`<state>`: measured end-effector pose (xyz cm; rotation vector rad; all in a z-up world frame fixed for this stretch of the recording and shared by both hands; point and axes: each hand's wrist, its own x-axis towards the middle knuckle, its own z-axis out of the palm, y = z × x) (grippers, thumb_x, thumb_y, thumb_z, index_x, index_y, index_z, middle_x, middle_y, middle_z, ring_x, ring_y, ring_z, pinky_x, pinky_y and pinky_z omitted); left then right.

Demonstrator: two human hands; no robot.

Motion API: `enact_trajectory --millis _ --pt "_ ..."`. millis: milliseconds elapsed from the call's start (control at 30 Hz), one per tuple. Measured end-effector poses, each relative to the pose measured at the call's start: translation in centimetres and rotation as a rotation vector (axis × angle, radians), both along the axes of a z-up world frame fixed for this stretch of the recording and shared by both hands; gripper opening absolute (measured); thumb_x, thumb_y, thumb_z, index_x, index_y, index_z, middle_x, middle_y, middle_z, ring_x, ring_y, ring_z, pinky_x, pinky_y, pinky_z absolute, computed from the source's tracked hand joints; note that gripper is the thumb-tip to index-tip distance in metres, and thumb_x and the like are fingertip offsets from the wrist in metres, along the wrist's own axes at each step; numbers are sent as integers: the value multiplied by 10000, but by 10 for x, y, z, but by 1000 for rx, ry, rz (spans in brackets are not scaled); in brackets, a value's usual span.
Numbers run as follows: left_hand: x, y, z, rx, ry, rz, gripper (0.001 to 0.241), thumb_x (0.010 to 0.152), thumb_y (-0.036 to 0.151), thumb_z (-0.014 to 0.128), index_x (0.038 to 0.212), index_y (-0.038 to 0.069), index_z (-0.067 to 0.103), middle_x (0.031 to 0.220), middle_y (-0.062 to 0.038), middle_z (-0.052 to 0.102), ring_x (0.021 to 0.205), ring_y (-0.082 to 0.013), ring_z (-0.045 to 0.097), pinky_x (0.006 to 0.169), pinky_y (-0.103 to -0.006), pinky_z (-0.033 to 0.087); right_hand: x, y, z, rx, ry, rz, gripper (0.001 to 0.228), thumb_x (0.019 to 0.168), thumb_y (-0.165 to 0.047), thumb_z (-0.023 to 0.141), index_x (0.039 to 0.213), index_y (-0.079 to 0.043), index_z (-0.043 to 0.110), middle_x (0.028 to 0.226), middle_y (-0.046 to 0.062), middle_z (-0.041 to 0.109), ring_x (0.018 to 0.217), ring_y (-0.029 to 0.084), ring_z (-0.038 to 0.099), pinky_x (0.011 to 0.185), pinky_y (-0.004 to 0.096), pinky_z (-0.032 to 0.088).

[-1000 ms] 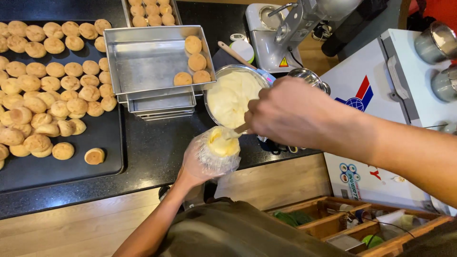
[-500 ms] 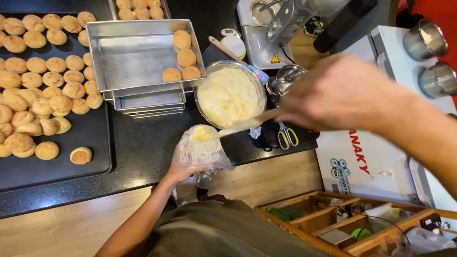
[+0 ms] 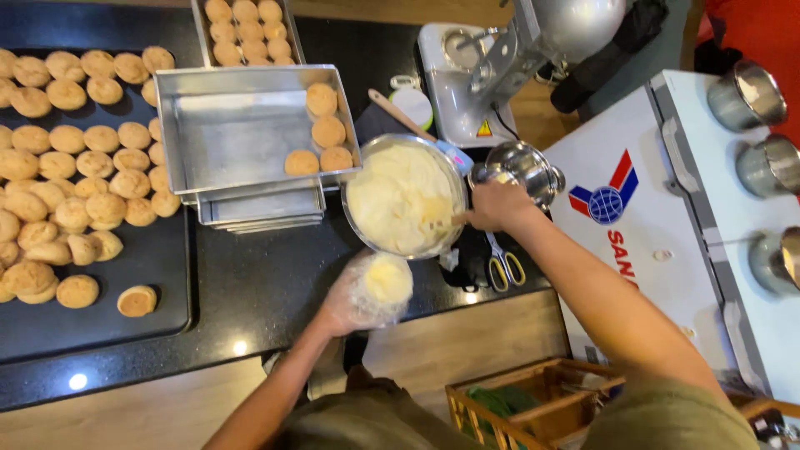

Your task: Filling choux pastry shells with cream using a piping bag.

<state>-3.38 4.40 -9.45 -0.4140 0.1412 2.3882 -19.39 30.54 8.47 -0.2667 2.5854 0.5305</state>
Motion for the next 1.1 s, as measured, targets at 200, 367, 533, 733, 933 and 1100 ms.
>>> enact_trajectory --millis 200,367,533,733,933,1100 --pt "4 4 -16 -396 516 -9 972 603 109 971 1440 14 485 1344 -136 635 1188 -267 638 1045 -467 496 22 15 1 -162 -174 -280 800 738 -842 629 785 -67 816 928 115 787 924 296 749 872 431 578" --pt "14 18 -13 -697 880 1 1002 568 57 970 1445 33 486 1357 -81 653 1225 -199 634 1104 -398 512 29 28 -24 -279 -187 -344 780 721 -828 646 720 -65 811 820 100 794 814 266 761 814 392 586" --pt "21 22 -12 -608 712 -31 1026 566 127 977 1453 49 467 1366 -77 651 1212 -197 649 1092 -390 524 31 51 -64 -387 -181 -352 703 765 -744 691 682 -55 800 739 99 769 708 229 731 733 367 577" --pt "22 17 -15 -905 973 136 1111 520 165 1013 1469 30 450 1373 -84 620 1239 -183 607 1104 -366 491 56 63 -112 -824 -260 -499 620 889 -588 686 633 -25 736 559 43 604 496 125 487 497 300 416" --pt "29 -11 -12 -1056 974 114 1076 527 205 1019 1451 20 501 1386 -105 651 1253 -213 631 1139 -362 480 88 82 -119 -1033 -241 -718 592 930 -574 667 656 -50 633 525 -32 471 450 80 359 423 276 247" --pt "37 -46 -14 -1241 838 83 1157 443 249 1020 1413 39 425 1352 -98 632 1241 -216 641 1102 -363 506 94 98 -115 -1195 -112 -702 535 941 -511 671 637 -70 662 529 -63 486 462 42 366 427 245 276"
